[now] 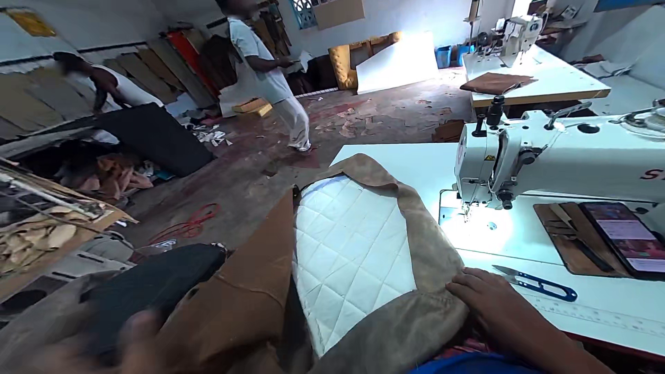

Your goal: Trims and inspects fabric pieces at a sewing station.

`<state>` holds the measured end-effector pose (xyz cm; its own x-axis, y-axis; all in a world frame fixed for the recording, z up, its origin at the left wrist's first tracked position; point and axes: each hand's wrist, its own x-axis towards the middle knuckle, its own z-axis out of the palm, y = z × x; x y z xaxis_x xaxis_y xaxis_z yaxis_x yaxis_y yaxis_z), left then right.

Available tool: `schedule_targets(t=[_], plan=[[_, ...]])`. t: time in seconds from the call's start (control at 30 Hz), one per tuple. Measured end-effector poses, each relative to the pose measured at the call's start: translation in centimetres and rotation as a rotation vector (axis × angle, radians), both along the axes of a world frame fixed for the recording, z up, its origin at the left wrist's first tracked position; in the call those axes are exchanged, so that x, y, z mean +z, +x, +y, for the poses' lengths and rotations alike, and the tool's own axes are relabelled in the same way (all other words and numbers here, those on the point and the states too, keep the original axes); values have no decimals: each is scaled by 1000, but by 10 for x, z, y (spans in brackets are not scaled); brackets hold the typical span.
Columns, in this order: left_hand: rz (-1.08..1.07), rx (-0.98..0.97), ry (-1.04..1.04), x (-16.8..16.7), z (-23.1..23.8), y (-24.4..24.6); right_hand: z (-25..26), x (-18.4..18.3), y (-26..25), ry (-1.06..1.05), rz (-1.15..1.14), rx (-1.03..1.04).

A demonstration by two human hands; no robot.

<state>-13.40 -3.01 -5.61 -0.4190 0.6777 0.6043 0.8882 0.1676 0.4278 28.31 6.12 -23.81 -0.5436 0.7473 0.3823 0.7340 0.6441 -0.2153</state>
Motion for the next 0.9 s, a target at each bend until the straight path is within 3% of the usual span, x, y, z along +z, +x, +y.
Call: schedule_targets(t=[0.07,0.17,0.23,0.43,0.5,0.57,0.7,0.9], plan=[[-62,-318,-179,-20,14,26,1,7,-1,12,-3,66],[-319,-628,-593,-63,49,92,-4,13,-12,127,52,230],[-372,-777,-755,-90,61,128,-15,18,-27,214,93,317],[-297,-644,-777,-128,67,173,-30,22,-47,105,220,485],[-192,-603,-792,-129,66,179,-23,24,-32,43,256,341],[-76,-600,-785,-130,63,184,-16,22,-9,22,240,62],[41,-612,-766,-131,69,191,-11,16,41,-219,129,-399],[-3,-560,-775,-120,137,211,-20,24,54,-450,21,-593]])
